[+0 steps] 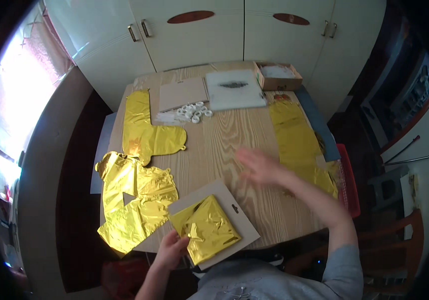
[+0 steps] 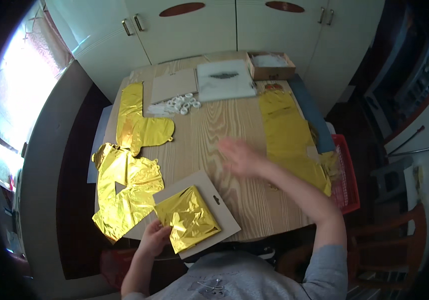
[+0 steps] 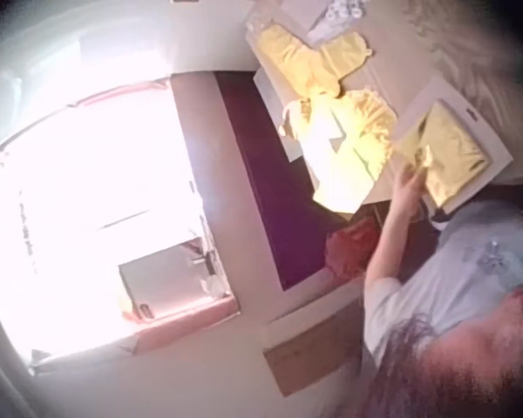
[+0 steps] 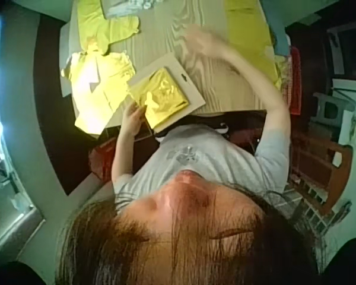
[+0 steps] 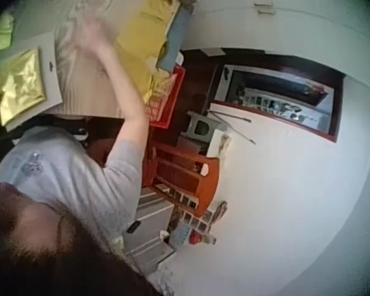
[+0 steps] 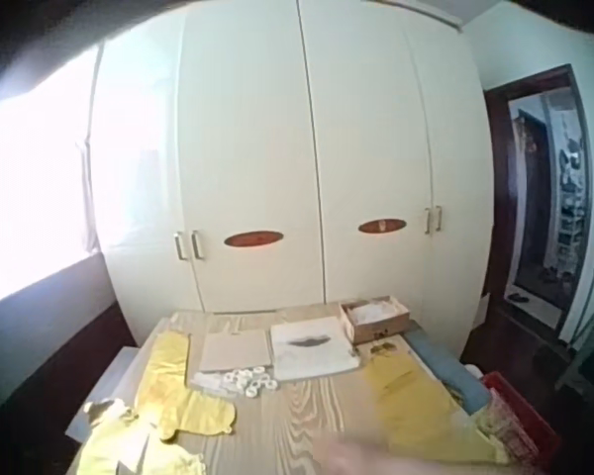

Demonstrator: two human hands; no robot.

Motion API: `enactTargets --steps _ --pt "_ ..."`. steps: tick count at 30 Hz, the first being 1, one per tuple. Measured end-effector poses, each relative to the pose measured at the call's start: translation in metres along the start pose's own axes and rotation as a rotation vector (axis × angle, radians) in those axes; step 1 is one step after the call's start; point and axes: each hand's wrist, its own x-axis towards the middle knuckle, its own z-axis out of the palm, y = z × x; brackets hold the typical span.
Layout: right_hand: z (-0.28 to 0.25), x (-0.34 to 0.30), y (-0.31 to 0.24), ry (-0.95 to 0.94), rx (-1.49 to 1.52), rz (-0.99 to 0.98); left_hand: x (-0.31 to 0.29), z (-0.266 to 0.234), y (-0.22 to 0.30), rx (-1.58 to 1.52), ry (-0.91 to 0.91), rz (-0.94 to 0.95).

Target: Folding gold foil sheets around cardboard inserts and placing them into plastic sleeves.

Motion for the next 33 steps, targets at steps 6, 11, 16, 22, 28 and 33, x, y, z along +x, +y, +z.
enactTargets --steps 6,11,16,22,28,33 --pt "-0.032 0.130 0.127 0.149 -0.107 0.213 -0.001 -0.003 -0.021 -0.183 0.034 0.223" --pt "-0.033 0.169 0.191 0.129 -0.364 0.292 0.006 -0.007 -0.018 -0.268 0.038 0.250" --pt "-0.032 0.180 0.185 0.120 -0.267 0.261 0.011 -0.007 -0.014 -0.282 0.048 0.252" --pt "-0.026 0.175 0.186 0.216 -0.420 0.250 0.025 -0.004 -0.019 -0.314 0.022 0.235" --pt "-0.035 0.180 0.190 0.085 -0.628 0.101 0.027 0.001 -0.015 -0.339 0.000 0.257" --pt "-0.053 0.187 0.169 -0.118 -0.588 0.159 0.027 0.001 -0.018 -0.340 0.017 0.273"
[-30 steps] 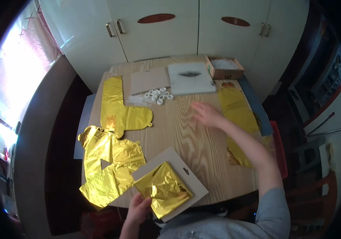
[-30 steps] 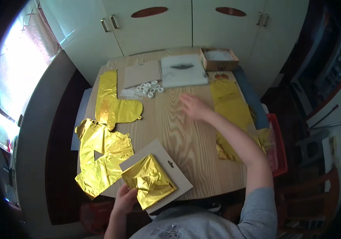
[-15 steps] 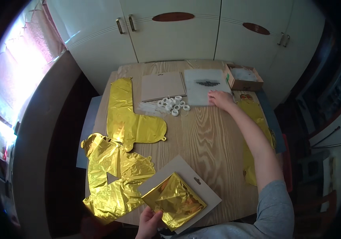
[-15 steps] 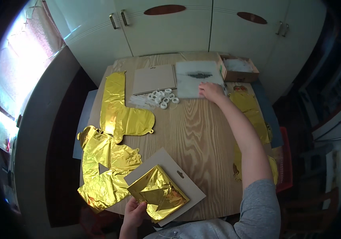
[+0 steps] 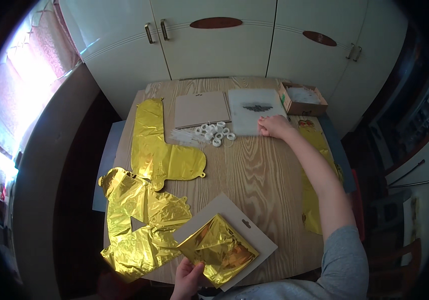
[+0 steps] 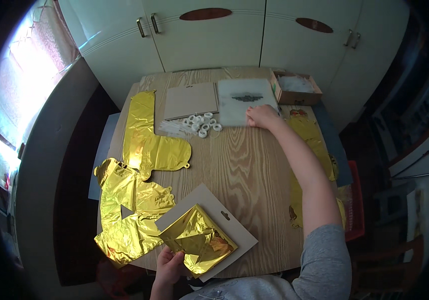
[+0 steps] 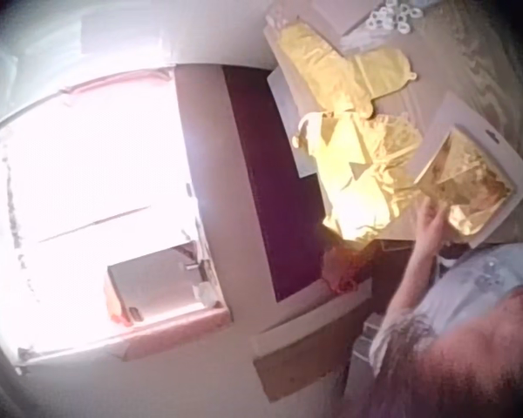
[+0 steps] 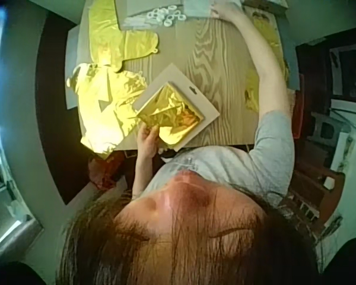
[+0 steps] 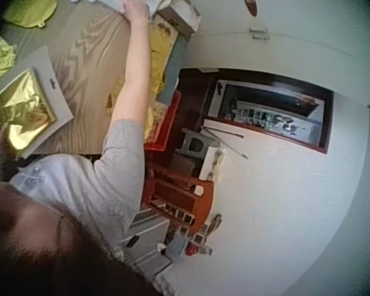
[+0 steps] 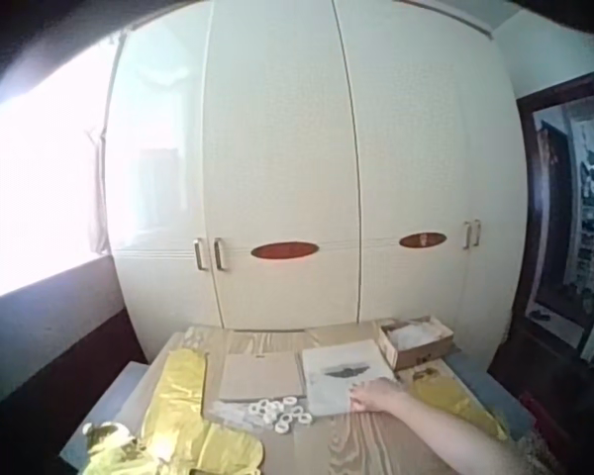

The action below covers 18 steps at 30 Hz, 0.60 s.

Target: Folding gold foil sheets around cardboard inserts and placing them into plastic sleeves.

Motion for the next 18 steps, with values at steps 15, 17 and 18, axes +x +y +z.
enactTargets --steps 15,17,18 --pt "-0.019 -0.007 0.002 0.719 0.116 0.324 -0.012 0.009 -0.003 -0.013 -0.005 -0.008" --pt "-0.033 -0.016 -0.007 0.691 0.016 0.165 -0.018 0.015 0.000 -0.024 -0.012 -0.010" --pt "-0.041 -0.020 -0.015 0.679 -0.031 0.086 -0.023 0.017 0.001 -0.022 -0.014 -0.003"
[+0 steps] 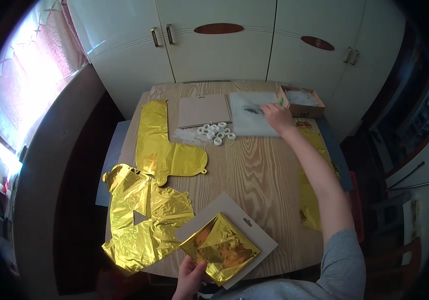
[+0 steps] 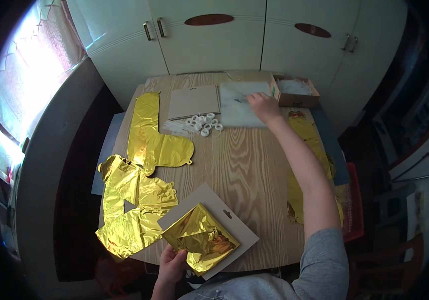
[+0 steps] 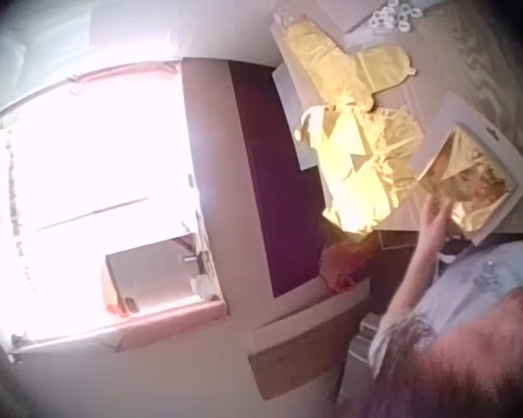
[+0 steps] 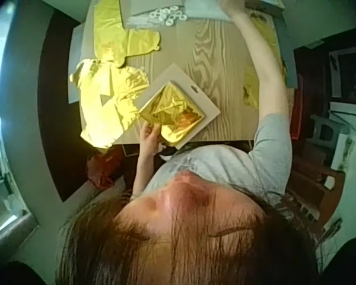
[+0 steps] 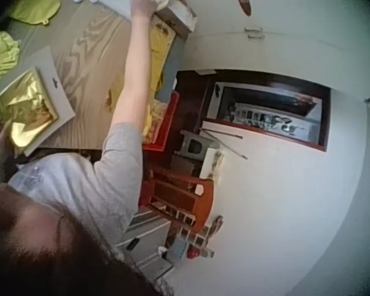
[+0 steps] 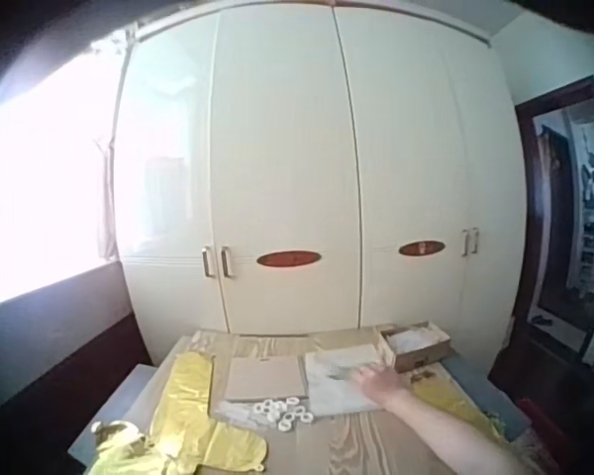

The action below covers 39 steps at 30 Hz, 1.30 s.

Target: Folding gold foil sheets around cardboard inserts and placing them into plastic sleeves.

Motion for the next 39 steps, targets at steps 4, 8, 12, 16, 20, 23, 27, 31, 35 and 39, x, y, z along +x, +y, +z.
enactTargets --steps 4,8,12,16,20,23,27,31,35,39 --pt "-0.029 -0.023 -0.032 -0.186 -0.110 -0.026 -0.009 0.006 0.003 0.019 -0.034 0.061" --pt "-0.067 -0.081 -0.119 -0.341 -0.085 -0.198 -0.021 0.013 0.007 -0.085 -0.034 0.182" --pt "-0.115 -0.139 -0.172 -0.450 0.085 -0.231 -0.029 0.011 0.004 -0.089 -0.024 0.217" --pt "-0.149 -0.156 -0.202 -0.559 0.340 -0.089 -0.038 0.001 -0.009 -0.026 0.139 0.301" --pt "-0.155 -0.170 -0.211 -0.497 0.638 0.104 -0.046 0.000 -0.018 0.079 0.269 0.295" --pt "-0.158 -0.178 -0.222 -0.456 0.721 0.192 -0.048 -0.003 -0.032 0.103 0.320 0.285" --pt "-0.161 -0.175 -0.237 -0.556 0.710 0.276 -0.057 -0.005 -0.043 0.123 0.243 0.236" --pt "-0.160 -0.174 -0.248 -0.465 0.639 0.230 -0.065 0.000 -0.044 0.135 0.210 0.150" --pt "-0.159 -0.173 -0.254 -0.380 0.595 0.169 -0.063 -0.001 -0.042 0.128 0.190 0.158" --pt "-0.158 -0.169 -0.256 -0.375 0.590 0.150 -0.066 0.003 -0.040 0.194 0.217 0.219"
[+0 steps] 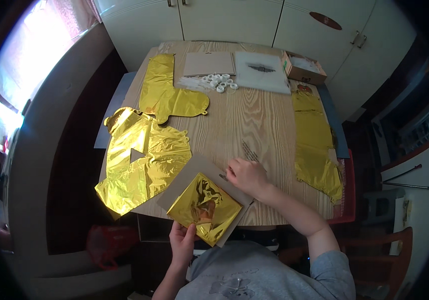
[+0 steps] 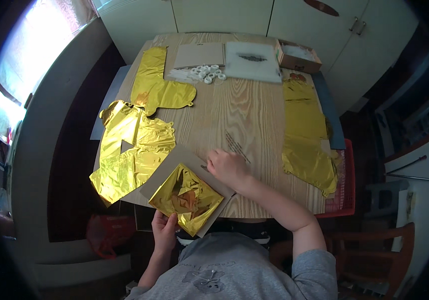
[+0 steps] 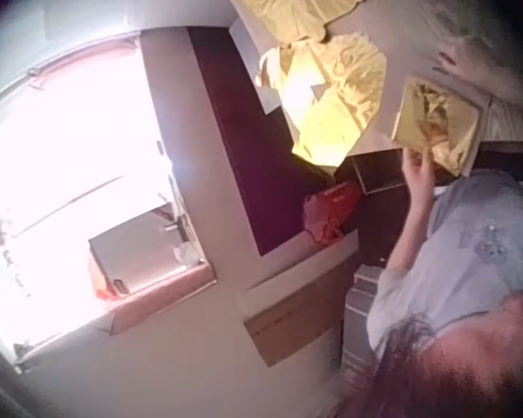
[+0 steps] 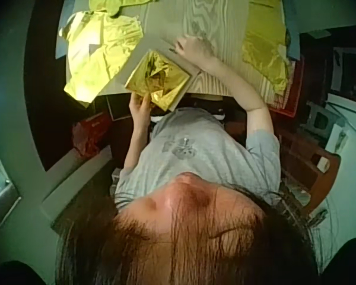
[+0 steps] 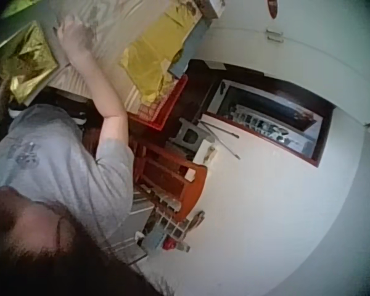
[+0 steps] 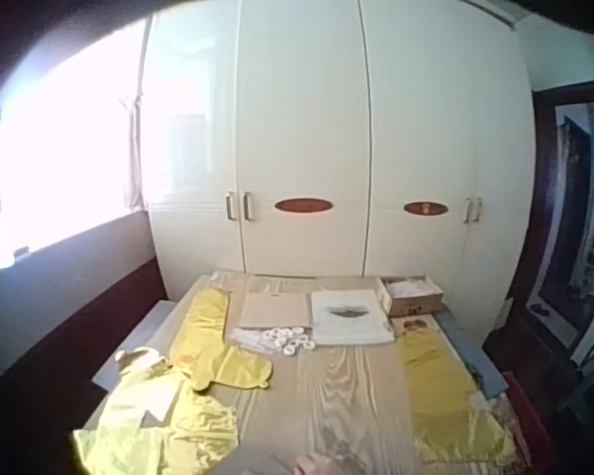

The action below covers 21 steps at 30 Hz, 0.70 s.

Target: Folding gold foil sheets around cardboard inserts and placing them into plastic sleeves.

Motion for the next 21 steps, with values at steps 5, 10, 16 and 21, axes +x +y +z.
enactTargets --steps 5,10,16,21 --pt "0.003 0.003 -0.001 0.048 -0.018 -0.040 -0.004 -0.006 -0.003 0.103 -0.025 0.100" --pt "0.000 0.006 -0.007 -0.028 -0.011 -0.010 -0.001 -0.005 0.000 0.077 -0.007 0.056" --pt "0.008 0.017 -0.008 -0.101 0.012 -0.020 0.002 -0.008 -0.006 0.098 0.002 0.097" --pt "0.022 0.025 0.003 -0.153 0.064 0.004 0.008 -0.006 0.003 -0.028 -0.004 -0.077"
